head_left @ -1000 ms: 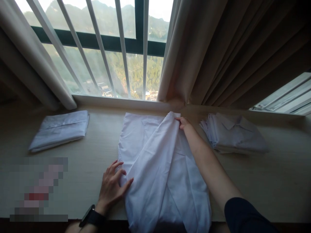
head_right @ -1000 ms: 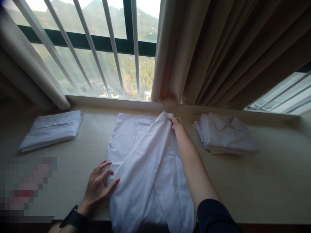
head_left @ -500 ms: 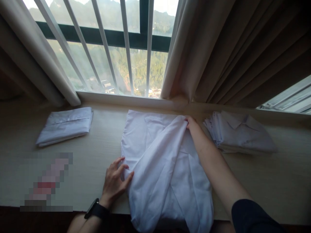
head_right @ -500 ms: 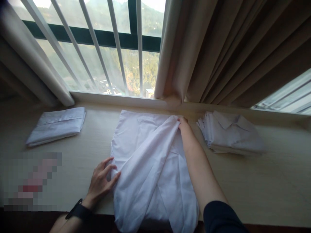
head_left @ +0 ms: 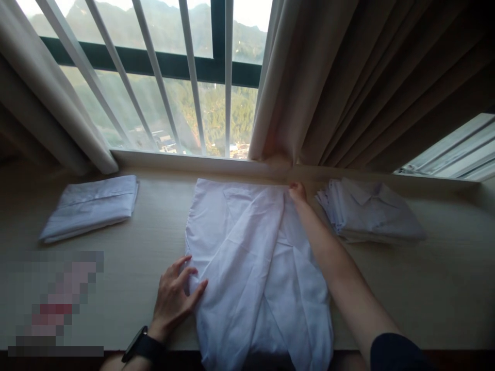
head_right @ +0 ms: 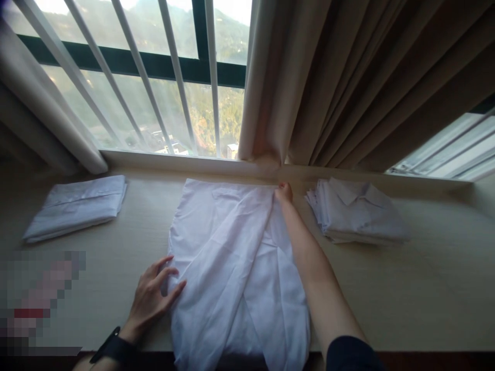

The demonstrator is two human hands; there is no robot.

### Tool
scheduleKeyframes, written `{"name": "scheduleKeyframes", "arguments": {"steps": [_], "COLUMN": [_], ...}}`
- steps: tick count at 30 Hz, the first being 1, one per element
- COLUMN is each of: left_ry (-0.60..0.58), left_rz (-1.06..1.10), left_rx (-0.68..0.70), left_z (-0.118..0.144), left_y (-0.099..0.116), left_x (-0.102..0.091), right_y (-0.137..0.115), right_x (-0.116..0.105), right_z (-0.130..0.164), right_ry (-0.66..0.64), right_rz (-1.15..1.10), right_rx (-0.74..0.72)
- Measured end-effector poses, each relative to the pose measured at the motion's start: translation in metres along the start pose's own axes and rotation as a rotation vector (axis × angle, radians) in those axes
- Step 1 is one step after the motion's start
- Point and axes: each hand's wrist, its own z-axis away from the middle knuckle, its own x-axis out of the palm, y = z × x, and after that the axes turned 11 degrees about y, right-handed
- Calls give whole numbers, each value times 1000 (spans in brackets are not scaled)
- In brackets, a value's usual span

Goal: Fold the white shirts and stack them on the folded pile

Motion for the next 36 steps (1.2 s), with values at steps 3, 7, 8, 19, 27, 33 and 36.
{"name": "scheduleKeyframes", "arguments": {"steps": [3, 7, 8, 19, 27, 33, 36], "left_ry": [12, 38, 47, 381, 280, 94, -84], "left_rz": [5, 20, 28, 273, 515, 694, 923], "left_rx": [-9, -2, 1, -330, -795, -1015, -1027], "left_z": [0, 2, 3, 30, 166, 180, 179], "left_y": [0, -2, -3, 31, 102, 109, 108], "left_x": [0, 3, 4, -8, -25, -12, -9], "right_y": [10, 27, 31, 36, 42, 20, 9], "right_x": [-57, -170, -197, -254, -218, -229, -244], "right_z": [48, 183, 225, 465, 486, 491, 492], "right_ry": [-1, 56, 126, 123, 72, -2, -117], "right_rz": [25, 132, 150, -174, -353, -382, -488], "right_rx": [-16, -184, -133, 451, 600, 583, 693]}}
